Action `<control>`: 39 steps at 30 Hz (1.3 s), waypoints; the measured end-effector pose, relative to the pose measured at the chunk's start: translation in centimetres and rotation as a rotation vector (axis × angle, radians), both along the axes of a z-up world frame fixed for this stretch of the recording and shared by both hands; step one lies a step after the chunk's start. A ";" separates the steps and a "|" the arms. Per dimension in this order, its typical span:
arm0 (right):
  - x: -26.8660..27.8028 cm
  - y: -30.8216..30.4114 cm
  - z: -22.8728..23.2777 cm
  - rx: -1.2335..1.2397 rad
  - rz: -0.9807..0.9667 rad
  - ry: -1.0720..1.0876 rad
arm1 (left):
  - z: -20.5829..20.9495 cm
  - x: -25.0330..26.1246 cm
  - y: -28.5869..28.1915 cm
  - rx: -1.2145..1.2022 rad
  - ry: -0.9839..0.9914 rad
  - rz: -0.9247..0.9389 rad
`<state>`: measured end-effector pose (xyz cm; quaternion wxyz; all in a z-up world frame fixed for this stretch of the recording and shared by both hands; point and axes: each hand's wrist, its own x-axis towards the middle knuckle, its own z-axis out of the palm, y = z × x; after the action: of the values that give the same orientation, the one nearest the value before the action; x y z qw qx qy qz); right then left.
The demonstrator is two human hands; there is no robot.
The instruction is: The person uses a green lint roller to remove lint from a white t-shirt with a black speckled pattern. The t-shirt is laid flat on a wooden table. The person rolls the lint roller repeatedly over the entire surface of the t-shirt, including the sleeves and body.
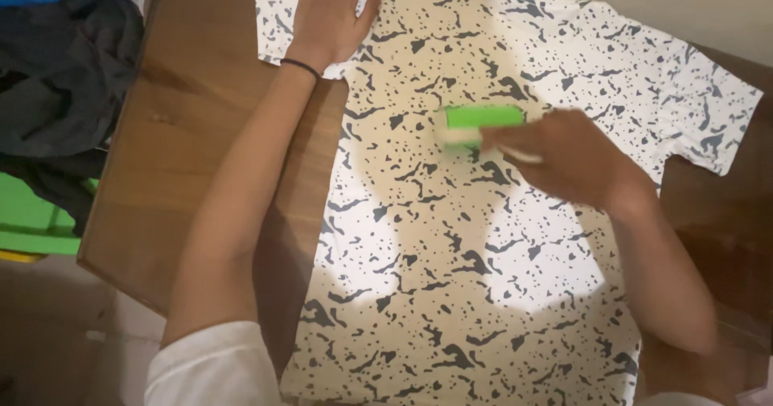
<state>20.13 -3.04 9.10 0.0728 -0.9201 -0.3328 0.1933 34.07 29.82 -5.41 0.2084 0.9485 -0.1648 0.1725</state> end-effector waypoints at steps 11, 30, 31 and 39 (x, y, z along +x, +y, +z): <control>1.9 3.6 0.4 0.191 0.057 0.043 | -0.7 0.8 0.6 -0.116 -0.143 -0.026; 8.4 9.0 -4.4 0.176 0.009 -0.250 | -1.0 0.4 0.7 -0.281 -0.221 -0.053; 6.0 9.1 -4.4 0.128 0.069 -0.253 | -0.9 0.4 0.8 -0.277 -0.214 -0.054; -6.6 7.8 -1.2 0.401 0.382 -0.436 | -0.6 0.7 1.1 -0.099 -0.069 -0.065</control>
<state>13.51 4.75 7.86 0.1417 -0.8281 -0.5382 -0.0669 34.76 30.97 -5.99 0.2545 0.9247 -0.1940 0.2061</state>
